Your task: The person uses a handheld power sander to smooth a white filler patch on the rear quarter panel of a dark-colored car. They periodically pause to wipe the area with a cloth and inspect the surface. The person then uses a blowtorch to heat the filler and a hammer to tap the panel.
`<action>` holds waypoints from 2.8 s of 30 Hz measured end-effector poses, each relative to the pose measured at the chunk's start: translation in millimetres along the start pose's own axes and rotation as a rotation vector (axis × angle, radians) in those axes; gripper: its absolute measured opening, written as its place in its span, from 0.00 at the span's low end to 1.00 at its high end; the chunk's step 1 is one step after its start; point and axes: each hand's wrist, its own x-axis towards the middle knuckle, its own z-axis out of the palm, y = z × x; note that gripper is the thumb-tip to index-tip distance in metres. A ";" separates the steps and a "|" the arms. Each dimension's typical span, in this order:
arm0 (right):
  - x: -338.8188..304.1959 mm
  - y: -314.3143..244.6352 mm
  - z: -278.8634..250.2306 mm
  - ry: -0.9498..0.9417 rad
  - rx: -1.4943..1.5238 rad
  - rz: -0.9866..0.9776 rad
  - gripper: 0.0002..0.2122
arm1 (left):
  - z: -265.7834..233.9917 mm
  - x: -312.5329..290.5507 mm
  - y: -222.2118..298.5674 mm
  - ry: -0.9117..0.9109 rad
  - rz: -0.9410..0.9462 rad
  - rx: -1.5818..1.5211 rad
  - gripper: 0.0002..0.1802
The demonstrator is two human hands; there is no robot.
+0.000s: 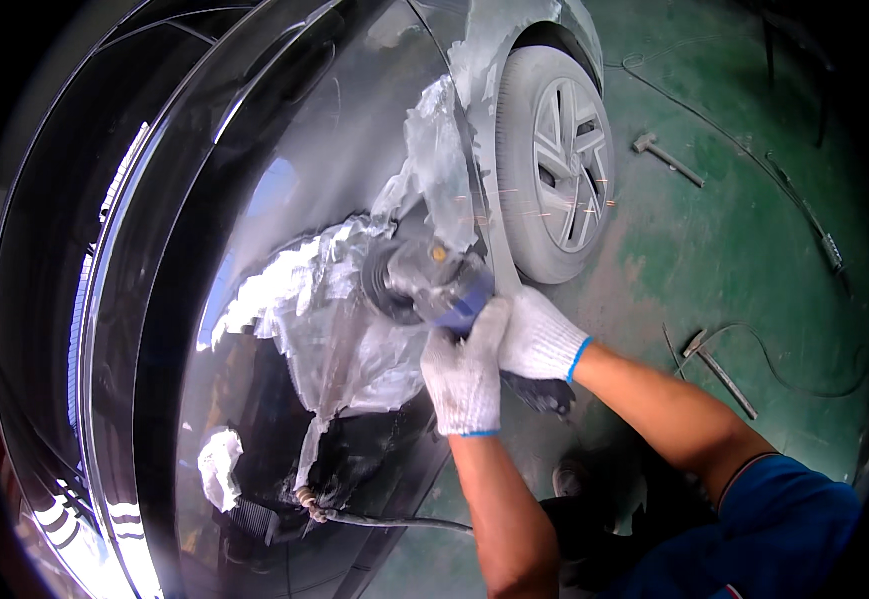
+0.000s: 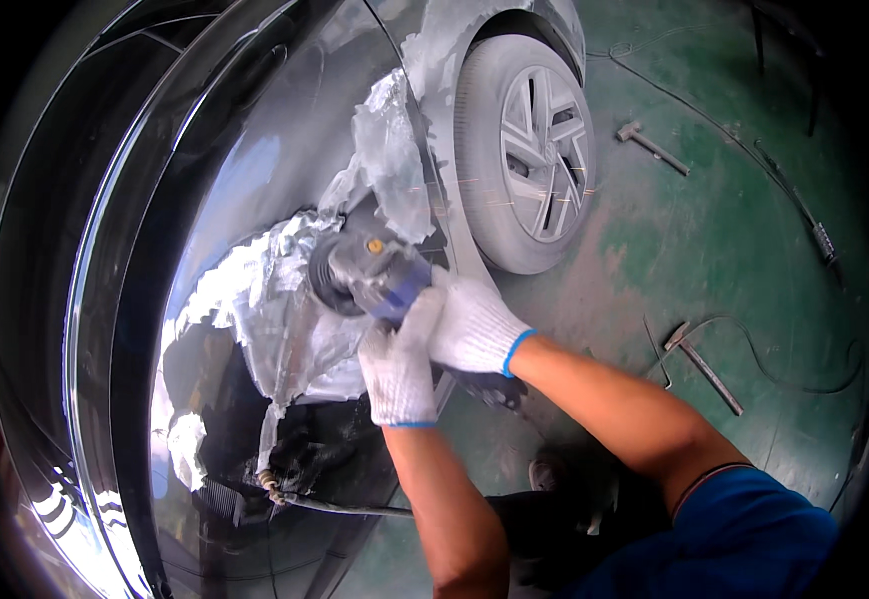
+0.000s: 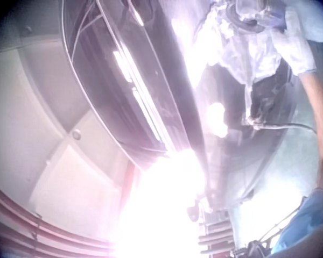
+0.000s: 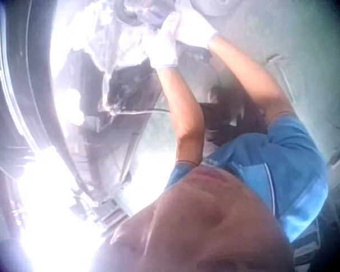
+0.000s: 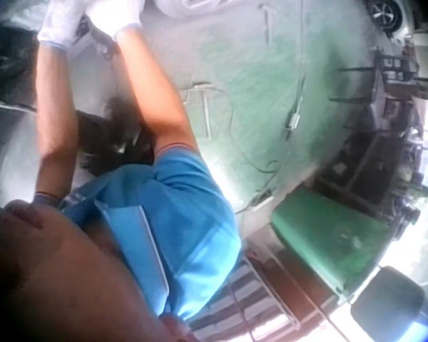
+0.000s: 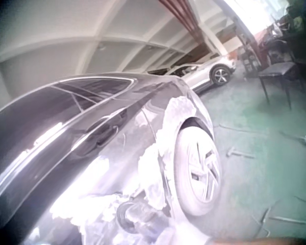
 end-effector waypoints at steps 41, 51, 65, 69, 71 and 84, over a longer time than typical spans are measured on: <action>39.8 -5.2 -33.0 -0.052 0.321 -0.234 0.26 | 60.1 -23.4 7.2 0.305 0.244 -0.081 0.25; 43.8 -15.8 -32.7 -0.189 0.474 -0.129 0.29 | 60.4 -40.8 -8.7 0.406 0.264 -0.069 0.40; 26.6 -5.2 -14.1 -0.147 0.128 -0.253 0.28 | 55.5 -40.2 -13.5 0.452 0.179 -0.348 0.32; 49.4 2.3 -35.4 -0.004 0.507 0.035 0.23 | 48.1 -40.7 -28.6 0.322 0.133 -0.304 0.41; 55.9 -4.6 -45.2 -0.053 0.552 0.172 0.22 | 45.2 -38.5 -28.8 0.345 0.137 -0.326 0.42; 15.5 3.5 5.2 0.076 0.081 -0.011 0.25 | 34.6 -34.2 -36.4 0.334 0.128 -0.319 0.35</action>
